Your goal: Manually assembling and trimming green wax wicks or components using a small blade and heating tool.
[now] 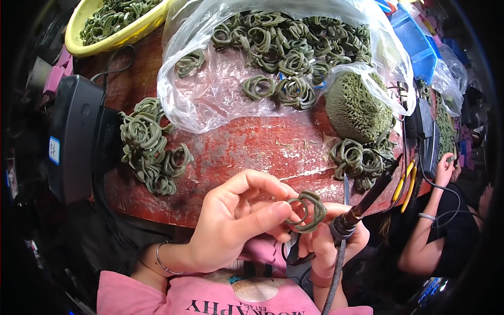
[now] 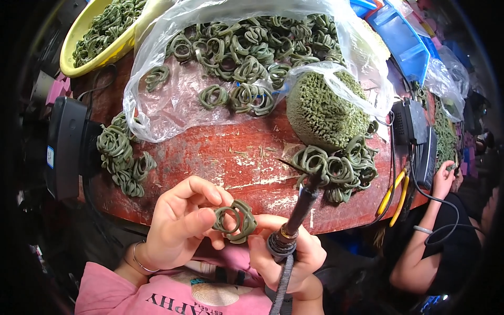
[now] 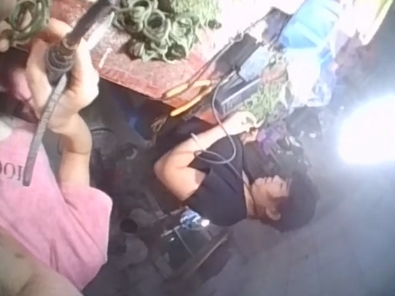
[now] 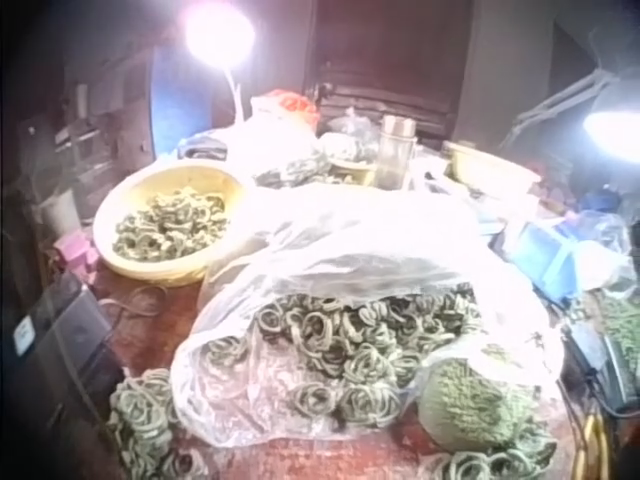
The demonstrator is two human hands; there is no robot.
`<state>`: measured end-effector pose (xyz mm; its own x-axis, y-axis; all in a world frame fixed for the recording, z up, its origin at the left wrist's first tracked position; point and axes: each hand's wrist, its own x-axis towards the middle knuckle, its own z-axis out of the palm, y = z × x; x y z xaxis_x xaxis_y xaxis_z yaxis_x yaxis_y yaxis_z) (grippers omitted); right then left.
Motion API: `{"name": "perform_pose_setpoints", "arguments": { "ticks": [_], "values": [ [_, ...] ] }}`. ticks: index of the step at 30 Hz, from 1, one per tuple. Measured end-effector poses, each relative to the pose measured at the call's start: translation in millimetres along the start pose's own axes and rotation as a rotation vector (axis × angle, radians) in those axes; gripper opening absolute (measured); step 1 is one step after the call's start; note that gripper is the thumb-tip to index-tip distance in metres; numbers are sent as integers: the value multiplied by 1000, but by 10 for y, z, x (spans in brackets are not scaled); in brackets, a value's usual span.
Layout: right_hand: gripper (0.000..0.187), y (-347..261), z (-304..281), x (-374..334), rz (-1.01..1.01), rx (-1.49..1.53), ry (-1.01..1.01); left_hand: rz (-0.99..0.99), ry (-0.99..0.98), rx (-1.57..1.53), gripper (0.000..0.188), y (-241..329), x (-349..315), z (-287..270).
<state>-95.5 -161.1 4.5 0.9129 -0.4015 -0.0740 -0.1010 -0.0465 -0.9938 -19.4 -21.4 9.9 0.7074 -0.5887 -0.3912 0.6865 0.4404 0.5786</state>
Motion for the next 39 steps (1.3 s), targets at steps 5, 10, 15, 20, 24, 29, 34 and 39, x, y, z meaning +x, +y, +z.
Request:
{"name": "perform_pose_setpoints", "arguments": {
  "ticks": [5, 10, 15, 20, 24, 29, 34, 39],
  "values": [
    [23, -9, -43, -6, 40, 79, -81, -72, -28, 1, 17, 22, 0, 0],
    [21, -22, 33, -57, -86, 209, 14, -208, -34, -167, 11, 4, -5, 7],
    [24, -29, 39, -39, -151, 96, -1, -189, -20, -155, 12, 6, -14, 9],
    [29, -19, -16, -21, -340, -3, 31, -216, -34, -136, 16, -10, -20, 37],
    [30, -32, -34, -44, -225, -12, 3, -269, -7, -146, 18, -26, -10, -3],
    [23, -95, -94, -34, -201, -108, -6, -309, -83, -163, 24, 0, -2, 20],
    [20, -116, -83, -47, -130, -3, 55, -263, -177, -92, 26, 32, -25, 10],
    [18, -176, -68, -13, -89, 17, 58, -122, -201, 83, 28, 47, -40, 24]
  ]
}}
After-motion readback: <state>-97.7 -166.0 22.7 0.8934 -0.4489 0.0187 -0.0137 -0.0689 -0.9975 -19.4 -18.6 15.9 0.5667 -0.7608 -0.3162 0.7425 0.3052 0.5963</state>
